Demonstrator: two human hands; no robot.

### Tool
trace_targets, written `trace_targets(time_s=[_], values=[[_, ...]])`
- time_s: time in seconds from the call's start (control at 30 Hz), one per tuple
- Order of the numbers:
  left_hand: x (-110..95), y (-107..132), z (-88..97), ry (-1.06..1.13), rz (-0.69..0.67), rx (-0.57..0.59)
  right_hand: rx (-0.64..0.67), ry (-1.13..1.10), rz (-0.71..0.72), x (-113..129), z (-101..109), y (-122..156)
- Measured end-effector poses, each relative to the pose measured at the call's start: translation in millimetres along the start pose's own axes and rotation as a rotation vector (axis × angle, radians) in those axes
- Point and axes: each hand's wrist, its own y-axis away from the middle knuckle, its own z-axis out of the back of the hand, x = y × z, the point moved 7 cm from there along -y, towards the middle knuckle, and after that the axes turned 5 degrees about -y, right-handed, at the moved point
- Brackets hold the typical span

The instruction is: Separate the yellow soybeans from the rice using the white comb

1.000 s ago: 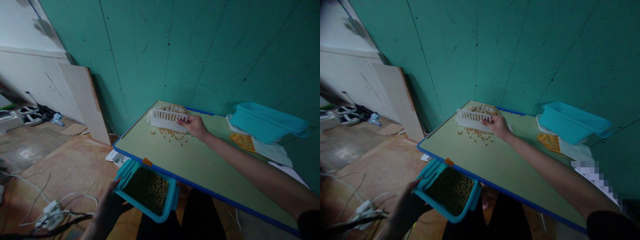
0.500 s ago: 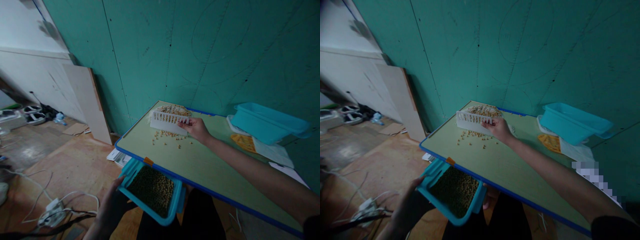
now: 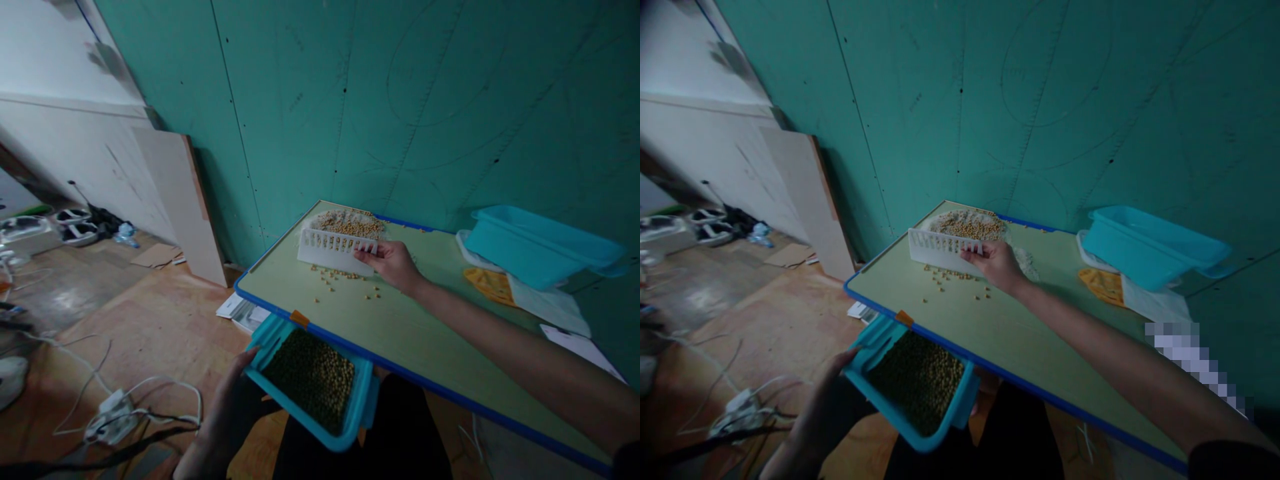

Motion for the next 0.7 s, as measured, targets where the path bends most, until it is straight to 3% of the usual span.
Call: trace_targets(time_s=[0.2,0.7], values=[[-1,-1,-1.3,-0.045,0.002,0.112,-0.002,-0.031,-0.001,4,-1,9],[-6,2,-4.9,-0.085,0.006,0.074,0.088,-0.081,-0.042,7,-4,16]])
